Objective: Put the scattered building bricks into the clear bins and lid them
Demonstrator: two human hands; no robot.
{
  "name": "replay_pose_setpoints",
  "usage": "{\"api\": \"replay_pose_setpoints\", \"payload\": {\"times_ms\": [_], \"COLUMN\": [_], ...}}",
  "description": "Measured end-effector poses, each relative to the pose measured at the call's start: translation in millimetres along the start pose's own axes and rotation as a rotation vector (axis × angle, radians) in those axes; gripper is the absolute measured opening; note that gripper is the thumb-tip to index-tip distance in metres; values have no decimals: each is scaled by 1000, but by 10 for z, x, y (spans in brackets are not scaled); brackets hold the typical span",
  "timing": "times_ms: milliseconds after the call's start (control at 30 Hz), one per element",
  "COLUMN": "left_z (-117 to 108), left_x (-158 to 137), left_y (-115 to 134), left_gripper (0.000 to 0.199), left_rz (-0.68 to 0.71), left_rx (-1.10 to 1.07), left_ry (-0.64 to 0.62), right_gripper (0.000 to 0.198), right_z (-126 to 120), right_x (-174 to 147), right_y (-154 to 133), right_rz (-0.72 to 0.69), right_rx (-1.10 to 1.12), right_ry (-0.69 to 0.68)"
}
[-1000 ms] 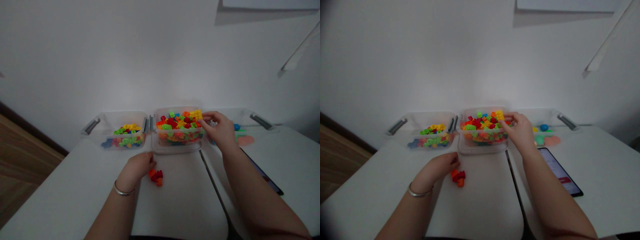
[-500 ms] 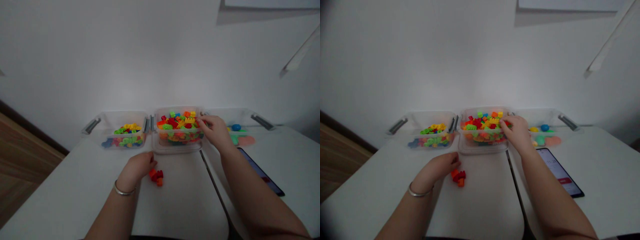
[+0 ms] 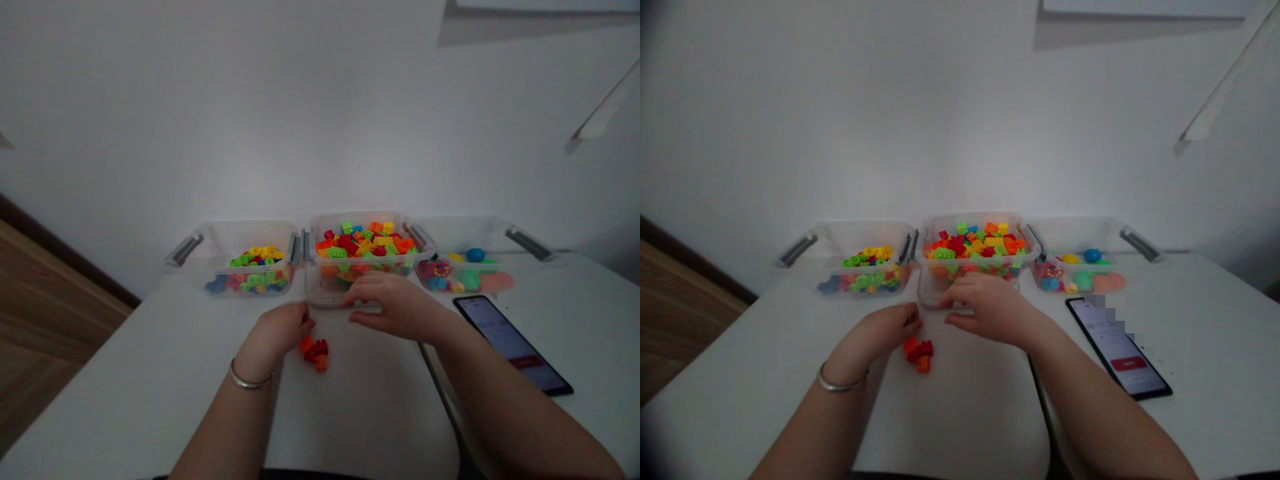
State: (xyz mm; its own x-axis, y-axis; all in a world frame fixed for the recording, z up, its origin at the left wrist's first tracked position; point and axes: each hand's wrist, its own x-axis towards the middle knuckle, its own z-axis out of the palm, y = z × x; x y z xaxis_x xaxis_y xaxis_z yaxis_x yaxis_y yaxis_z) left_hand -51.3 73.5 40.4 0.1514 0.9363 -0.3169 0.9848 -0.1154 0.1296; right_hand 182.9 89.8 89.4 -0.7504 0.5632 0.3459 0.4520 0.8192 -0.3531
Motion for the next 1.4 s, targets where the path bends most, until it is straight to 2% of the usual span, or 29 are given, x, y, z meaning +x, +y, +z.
{"api": "replay_pose_setpoints", "payload": {"times_ms": [100,233,400,667,933,1167,1300,1400], "left_z": [19,18,15,17,32,15,0,-7], "left_x": [17,24,19,12,24,18,10,8], "left_y": [-14,-23,-21,-14,-24,-15,-6,1], "left_gripper": [28,27,29,28,28,28,29,28], "left_rz": [10,12,5,14,12,-1,3,-2], "left_rx": [4,5,17,17,13,21,25,9], "left_ry": [11,7,-4,-2,18,5,4,6], "right_gripper": [22,21,21,13,8,12,10,10], "right_z": [222,501,657,716,678,652,465,192], "right_x": [56,95,88,58,45,50,60,42], "right_y": [-87,-124,-98,-34,6,-4,8,11], "right_rz": [-20,-121,-195,-137,-56,-20,19,46], "right_rx": [-3,5,-36,-116,-151,-199,-196,-113], "right_ry": [-181,-282,-305,-268,-281,-312,-346,-288]}}
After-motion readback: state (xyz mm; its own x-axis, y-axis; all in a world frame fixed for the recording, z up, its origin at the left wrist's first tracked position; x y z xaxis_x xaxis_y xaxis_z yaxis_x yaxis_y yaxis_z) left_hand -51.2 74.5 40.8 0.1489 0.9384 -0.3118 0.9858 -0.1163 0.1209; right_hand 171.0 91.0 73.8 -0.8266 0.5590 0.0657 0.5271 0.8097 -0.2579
